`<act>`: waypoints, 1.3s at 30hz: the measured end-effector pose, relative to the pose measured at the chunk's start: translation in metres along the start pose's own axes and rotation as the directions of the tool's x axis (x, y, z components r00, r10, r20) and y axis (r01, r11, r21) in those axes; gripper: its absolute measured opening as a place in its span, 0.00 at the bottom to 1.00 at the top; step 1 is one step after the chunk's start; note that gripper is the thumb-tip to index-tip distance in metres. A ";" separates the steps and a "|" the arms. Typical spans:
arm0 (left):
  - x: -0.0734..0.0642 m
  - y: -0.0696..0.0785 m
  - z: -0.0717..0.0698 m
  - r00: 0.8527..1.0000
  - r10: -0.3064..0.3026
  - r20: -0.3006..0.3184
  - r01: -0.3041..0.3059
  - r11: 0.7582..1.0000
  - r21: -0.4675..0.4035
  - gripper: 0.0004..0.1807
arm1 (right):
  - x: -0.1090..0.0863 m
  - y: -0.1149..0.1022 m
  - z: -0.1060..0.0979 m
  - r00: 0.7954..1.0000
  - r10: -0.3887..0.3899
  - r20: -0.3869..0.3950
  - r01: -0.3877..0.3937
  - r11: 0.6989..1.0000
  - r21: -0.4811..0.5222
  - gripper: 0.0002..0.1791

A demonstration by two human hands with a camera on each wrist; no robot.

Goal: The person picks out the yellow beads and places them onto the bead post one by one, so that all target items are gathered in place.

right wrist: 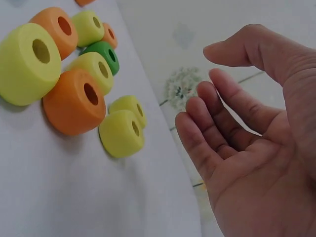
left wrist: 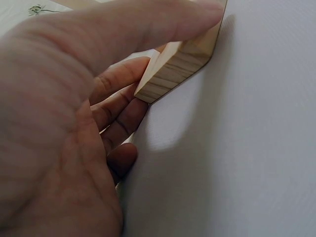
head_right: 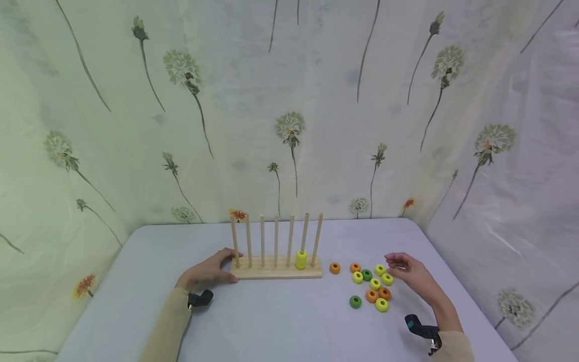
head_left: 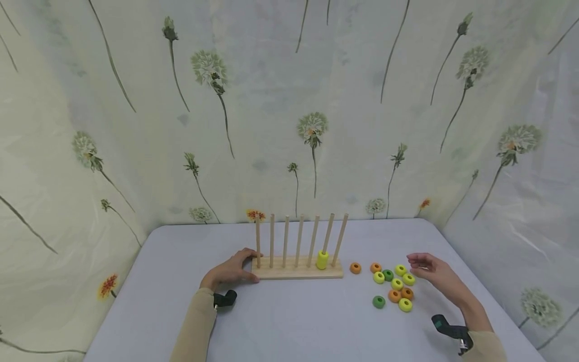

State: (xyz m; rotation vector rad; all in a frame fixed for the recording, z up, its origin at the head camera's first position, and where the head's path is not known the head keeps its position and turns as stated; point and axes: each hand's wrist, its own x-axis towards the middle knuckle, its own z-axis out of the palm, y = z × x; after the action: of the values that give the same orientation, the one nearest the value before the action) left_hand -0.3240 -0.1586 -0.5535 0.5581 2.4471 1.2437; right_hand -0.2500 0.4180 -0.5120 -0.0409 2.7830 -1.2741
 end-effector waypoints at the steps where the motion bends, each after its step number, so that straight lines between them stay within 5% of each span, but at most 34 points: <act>1: 0.000 0.000 0.000 1.000 -0.002 0.000 0.002 1.000 -0.004 0.37 | 0.000 0.003 0.001 1.000 0.009 0.004 -0.009 1.000 0.000 0.32; 20: -0.001 0.000 0.001 1.000 -0.026 0.000 0.026 0.999 -0.026 0.37 | 0.000 0.034 0.012 0.995 0.073 0.064 -0.075 0.996 0.039 0.35; 39: -0.001 -0.001 0.002 0.999 -0.054 -0.004 0.054 0.998 -0.018 0.39 | 0.006 0.042 0.022 0.995 0.098 0.018 -0.097 0.995 -0.029 0.27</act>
State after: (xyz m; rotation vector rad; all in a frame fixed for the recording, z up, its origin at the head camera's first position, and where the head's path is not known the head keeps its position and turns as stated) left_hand -0.3229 -0.1583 -0.5550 0.4820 2.4355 1.2456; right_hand -0.2534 0.4288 -0.5580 0.0792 2.7490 -1.2055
